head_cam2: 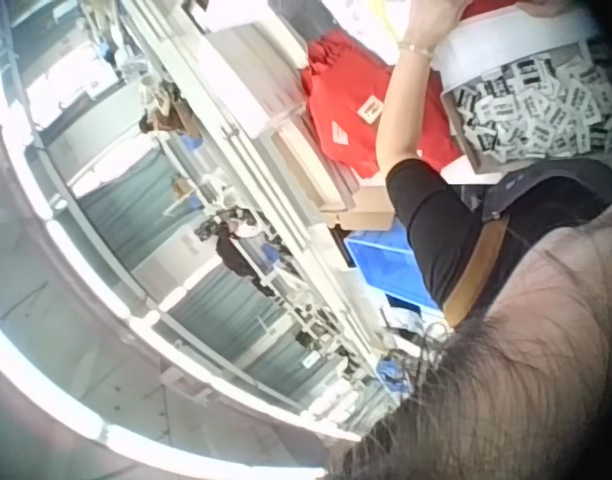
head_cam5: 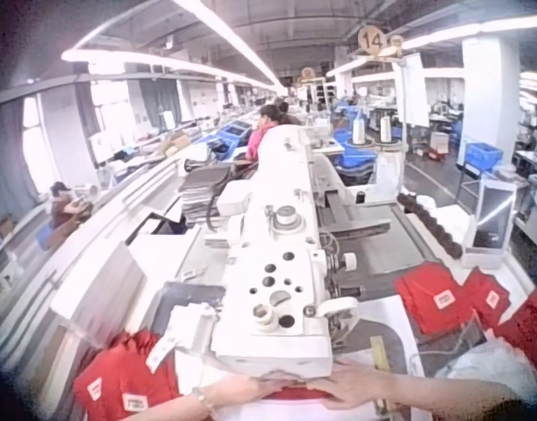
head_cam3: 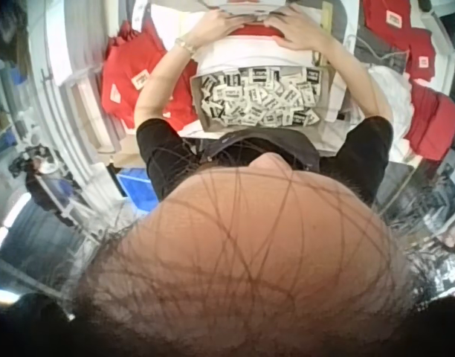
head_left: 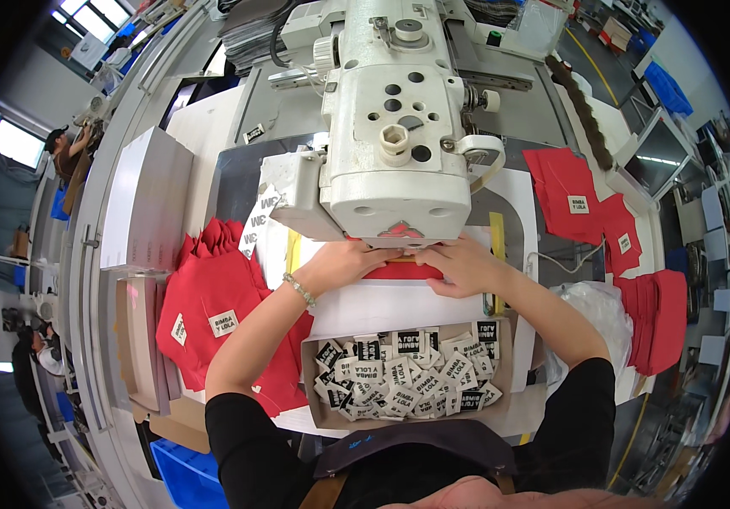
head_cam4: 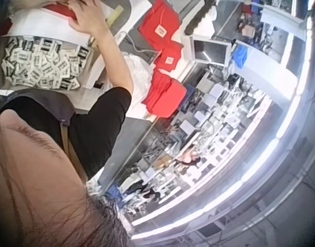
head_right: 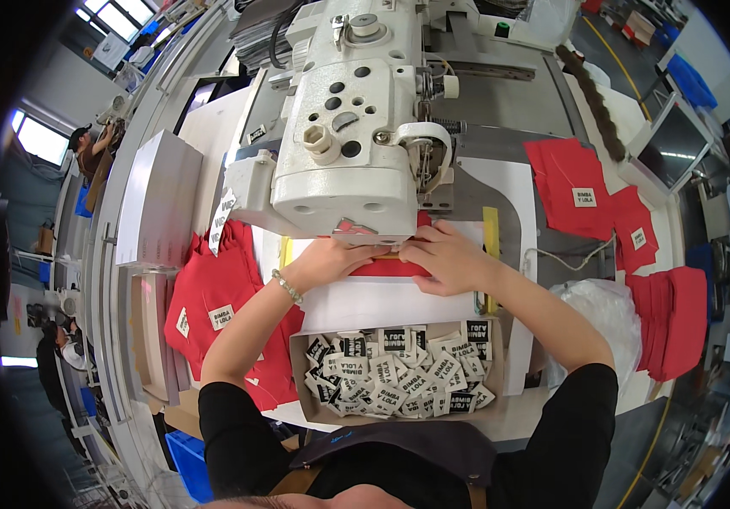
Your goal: The person uses a sewing machine to attach white rectangular labels to red fabric pieces. They pick up a label, place it on the fabric, and guide the material under the machine's needle to stitch it in place. After sewing, they trim the excess thread and inspect the finished label before repeating the process with the next piece.
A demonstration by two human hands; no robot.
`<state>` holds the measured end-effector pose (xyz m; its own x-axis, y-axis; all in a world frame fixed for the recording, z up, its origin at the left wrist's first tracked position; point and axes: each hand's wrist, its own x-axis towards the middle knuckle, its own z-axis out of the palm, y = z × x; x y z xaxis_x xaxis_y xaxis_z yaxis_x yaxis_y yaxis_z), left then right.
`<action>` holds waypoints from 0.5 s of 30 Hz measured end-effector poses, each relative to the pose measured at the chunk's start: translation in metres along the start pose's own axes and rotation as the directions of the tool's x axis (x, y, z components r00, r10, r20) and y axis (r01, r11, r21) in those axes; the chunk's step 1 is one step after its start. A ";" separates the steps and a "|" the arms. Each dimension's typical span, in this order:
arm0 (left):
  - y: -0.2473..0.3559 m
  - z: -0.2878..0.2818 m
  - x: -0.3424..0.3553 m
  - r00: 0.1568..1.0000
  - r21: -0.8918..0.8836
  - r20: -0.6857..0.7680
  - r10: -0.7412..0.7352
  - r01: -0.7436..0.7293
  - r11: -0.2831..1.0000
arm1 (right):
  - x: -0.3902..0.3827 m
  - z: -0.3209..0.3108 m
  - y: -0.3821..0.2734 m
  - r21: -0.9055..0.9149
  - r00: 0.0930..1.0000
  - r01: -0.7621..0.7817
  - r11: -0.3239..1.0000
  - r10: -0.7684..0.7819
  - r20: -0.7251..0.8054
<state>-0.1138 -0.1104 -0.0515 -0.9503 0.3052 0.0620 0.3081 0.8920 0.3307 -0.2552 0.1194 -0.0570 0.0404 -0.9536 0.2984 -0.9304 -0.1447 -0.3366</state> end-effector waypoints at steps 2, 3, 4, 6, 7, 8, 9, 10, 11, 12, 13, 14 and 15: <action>0.000 -0.001 -0.002 1.000 0.003 0.019 -0.014 0.014 1.000 | 0.001 0.000 0.000 -0.018 1.000 0.013 1.000 -0.013 -0.009; -0.003 0.004 -0.003 1.000 0.016 0.004 0.007 -0.007 1.000 | 0.001 0.001 0.000 -0.026 1.000 0.019 0.999 -0.020 -0.013; -0.005 0.005 -0.003 1.000 0.031 -0.012 0.029 -0.028 0.999 | 0.000 0.002 0.000 -0.029 1.000 0.020 0.999 -0.021 -0.010; -0.007 0.008 -0.002 0.990 0.041 -0.095 0.106 -0.103 0.994 | -0.001 0.004 -0.001 -0.033 1.000 0.023 0.999 -0.023 -0.004; -0.007 0.009 -0.001 0.980 0.047 -0.135 0.145 -0.139 0.989 | -0.001 0.005 -0.001 -0.035 0.999 0.031 0.999 -0.032 -0.017; -0.006 0.010 -0.001 0.982 0.052 -0.132 0.135 -0.129 0.990 | -0.001 0.005 0.000 -0.036 0.999 0.040 0.999 -0.041 -0.030; -0.004 0.011 -0.002 0.984 0.057 -0.129 0.125 -0.119 0.991 | -0.001 0.004 0.000 -0.038 0.998 0.048 0.998 -0.049 -0.044; -0.003 0.011 -0.004 0.985 0.061 -0.127 0.117 -0.110 0.992 | -0.002 0.004 0.000 -0.053 0.997 0.053 0.997 -0.055 -0.046; -0.003 0.012 -0.005 0.987 0.060 -0.118 0.108 -0.101 0.993 | -0.003 0.004 -0.001 -0.069 0.997 0.057 0.996 -0.061 -0.048; -0.002 0.012 -0.006 0.989 0.060 -0.109 0.099 -0.093 0.994 | -0.004 0.004 -0.001 -0.085 0.997 0.061 0.995 -0.065 -0.050; -0.002 0.012 -0.005 0.991 0.063 -0.101 0.089 -0.082 0.995 | -0.004 0.004 -0.001 -0.089 0.992 0.087 0.992 -0.094 -0.084; -0.002 0.012 -0.004 0.986 0.076 -0.129 0.109 -0.099 0.992 | -0.004 0.006 0.000 -0.093 0.986 0.111 0.989 -0.122 -0.117; -0.002 0.013 -0.003 0.979 0.089 -0.157 0.129 -0.116 0.989 | -0.004 0.006 0.001 -0.099 0.977 0.136 0.986 -0.150 -0.150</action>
<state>-0.1114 -0.1087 -0.0650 -0.8977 0.3618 0.2513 0.4193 0.8767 0.2357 -0.2537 0.1213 -0.0635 0.1244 -0.8708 0.4757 -0.9478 -0.2461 -0.2026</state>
